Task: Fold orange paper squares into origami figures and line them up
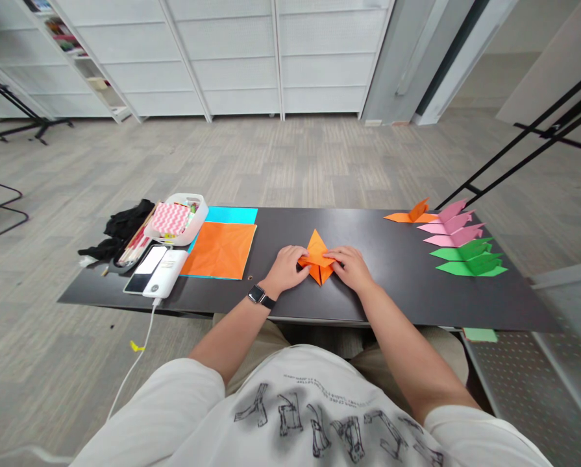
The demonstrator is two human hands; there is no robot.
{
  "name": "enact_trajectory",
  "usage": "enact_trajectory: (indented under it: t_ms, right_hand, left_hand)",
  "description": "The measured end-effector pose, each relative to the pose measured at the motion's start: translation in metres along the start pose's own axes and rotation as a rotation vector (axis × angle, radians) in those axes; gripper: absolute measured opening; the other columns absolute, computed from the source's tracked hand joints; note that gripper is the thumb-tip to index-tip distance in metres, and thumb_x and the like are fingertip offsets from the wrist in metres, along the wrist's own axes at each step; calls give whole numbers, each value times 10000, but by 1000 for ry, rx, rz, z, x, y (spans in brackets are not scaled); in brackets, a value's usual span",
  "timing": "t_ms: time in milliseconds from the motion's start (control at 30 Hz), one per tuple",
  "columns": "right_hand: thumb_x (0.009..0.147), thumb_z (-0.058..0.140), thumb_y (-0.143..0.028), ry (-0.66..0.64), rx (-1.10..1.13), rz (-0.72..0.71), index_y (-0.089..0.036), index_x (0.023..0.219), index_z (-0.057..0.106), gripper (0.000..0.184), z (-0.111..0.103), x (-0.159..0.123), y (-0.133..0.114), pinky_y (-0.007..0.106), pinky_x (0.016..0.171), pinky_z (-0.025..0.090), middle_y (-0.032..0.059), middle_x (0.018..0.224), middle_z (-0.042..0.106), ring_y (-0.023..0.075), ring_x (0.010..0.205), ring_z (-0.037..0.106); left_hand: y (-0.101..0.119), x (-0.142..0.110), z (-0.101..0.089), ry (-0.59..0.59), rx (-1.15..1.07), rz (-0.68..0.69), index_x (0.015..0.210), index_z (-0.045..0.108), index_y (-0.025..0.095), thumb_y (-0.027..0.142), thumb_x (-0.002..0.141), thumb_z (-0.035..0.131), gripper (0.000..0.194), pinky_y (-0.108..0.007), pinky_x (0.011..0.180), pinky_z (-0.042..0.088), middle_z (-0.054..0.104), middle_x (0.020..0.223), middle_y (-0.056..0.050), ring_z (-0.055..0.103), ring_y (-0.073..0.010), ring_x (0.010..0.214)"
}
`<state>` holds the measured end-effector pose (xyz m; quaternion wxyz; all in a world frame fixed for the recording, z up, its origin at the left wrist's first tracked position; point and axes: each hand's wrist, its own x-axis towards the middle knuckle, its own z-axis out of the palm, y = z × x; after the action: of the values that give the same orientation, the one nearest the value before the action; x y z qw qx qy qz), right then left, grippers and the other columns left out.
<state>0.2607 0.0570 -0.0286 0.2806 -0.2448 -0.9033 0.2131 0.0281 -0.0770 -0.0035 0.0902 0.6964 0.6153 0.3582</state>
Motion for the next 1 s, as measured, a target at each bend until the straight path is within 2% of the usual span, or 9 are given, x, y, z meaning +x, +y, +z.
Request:
enact_trajectory:
  t_ms: [200, 333, 567, 800, 1000]
  right_hand:
    - [983, 628, -150, -36, -9, -49, -381, 1223, 812, 381, -3, 0, -3, 504, 1034, 492, 24, 1211, 801, 266, 1137, 700]
    - [985, 630, -153, -48, -13, -41, -385, 1239, 808, 387, -3, 0, -3, 506, 1025, 494, 22, 1198, 808, 267, 1117, 709]
    - [955, 639, -137, -58, -5, -4, -356, 1258, 792, 403, -1, 0, -1, 516, 1034, 495, 26, 1226, 810, 279, 1133, 714]
    - [1033, 605, -255, -45, 15, 23, -340, 1204, 807, 278, -1, 0, -1, 506, 1010, 507, 38, 1164, 822, 279, 1090, 721]
    - [1062, 571, -314, -41, 35, 50, -326, 1192, 811, 273, -3, 2, -5, 483, 1005, 514, 45, 1111, 829, 276, 1059, 728]
  left_hand:
    - [0, 0, 1, -13, 57, -50, 1140, 644, 239, 146, 837, 704, 323, -470, 1101, 496, 755, 1158, -53, 682, -273, 1117]
    - [-3, -1, 3, -5, 60, -65, 1174, 638, 244, 123, 831, 694, 369, -483, 1169, 448, 774, 1157, -33, 690, -259, 1120]
    - [-5, 0, 5, -4, 88, -111, 1178, 654, 253, 113, 831, 702, 377, -492, 1195, 423, 793, 1136, -21, 695, -260, 1126]
    - [-1, 0, 4, 15, 85, -139, 1145, 671, 266, 164, 912, 692, 255, -509, 1218, 403, 802, 1036, -2, 701, -251, 1080]
    - [0, 1, 1, 4, 73, -143, 1110, 698, 268, 257, 975, 666, 139, -495, 1199, 432, 783, 981, -4, 706, -236, 995]
